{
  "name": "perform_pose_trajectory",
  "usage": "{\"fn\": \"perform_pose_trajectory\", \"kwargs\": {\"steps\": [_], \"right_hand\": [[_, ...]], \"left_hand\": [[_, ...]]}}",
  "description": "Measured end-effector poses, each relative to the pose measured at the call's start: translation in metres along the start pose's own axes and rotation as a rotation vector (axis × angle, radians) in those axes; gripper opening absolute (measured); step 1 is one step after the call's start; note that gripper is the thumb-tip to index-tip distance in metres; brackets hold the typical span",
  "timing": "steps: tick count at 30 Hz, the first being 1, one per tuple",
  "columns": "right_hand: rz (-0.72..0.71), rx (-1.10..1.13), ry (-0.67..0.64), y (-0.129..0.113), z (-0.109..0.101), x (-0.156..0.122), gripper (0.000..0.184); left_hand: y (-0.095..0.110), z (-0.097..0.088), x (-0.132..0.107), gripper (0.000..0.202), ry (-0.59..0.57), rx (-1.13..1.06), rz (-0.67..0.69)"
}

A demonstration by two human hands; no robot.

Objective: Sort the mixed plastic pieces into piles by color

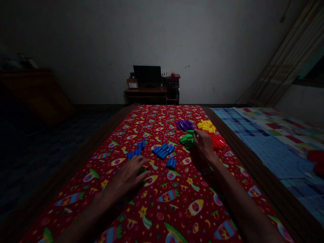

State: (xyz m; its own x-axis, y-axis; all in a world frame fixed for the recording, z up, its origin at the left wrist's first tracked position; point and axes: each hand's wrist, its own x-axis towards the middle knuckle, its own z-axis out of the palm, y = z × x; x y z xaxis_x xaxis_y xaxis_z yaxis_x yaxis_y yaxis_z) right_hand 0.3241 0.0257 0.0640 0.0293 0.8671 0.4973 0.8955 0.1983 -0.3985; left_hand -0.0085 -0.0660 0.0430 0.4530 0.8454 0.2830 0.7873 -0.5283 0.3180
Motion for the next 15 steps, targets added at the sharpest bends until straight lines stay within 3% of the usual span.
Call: {"fn": "perform_pose_trajectory", "kwargs": {"steps": [4, 9, 15], "right_hand": [[0.099, -0.245, -0.104, 0.016, 0.002, 0.003, 0.030], [0.099, -0.276, -0.221, 0.016, 0.012, -0.001, 0.031], [0.048, -0.268, -0.189, 0.006, 0.006, 0.001, 0.033]], "left_hand": [[-0.013, -0.002, -0.007, 0.046, -0.017, 0.021, -0.084], [-0.015, 0.001, 0.005, 0.055, -0.017, -0.185, -0.183], [-0.001, -0.003, 0.021, 0.059, -0.002, -0.434, -0.345]]}}
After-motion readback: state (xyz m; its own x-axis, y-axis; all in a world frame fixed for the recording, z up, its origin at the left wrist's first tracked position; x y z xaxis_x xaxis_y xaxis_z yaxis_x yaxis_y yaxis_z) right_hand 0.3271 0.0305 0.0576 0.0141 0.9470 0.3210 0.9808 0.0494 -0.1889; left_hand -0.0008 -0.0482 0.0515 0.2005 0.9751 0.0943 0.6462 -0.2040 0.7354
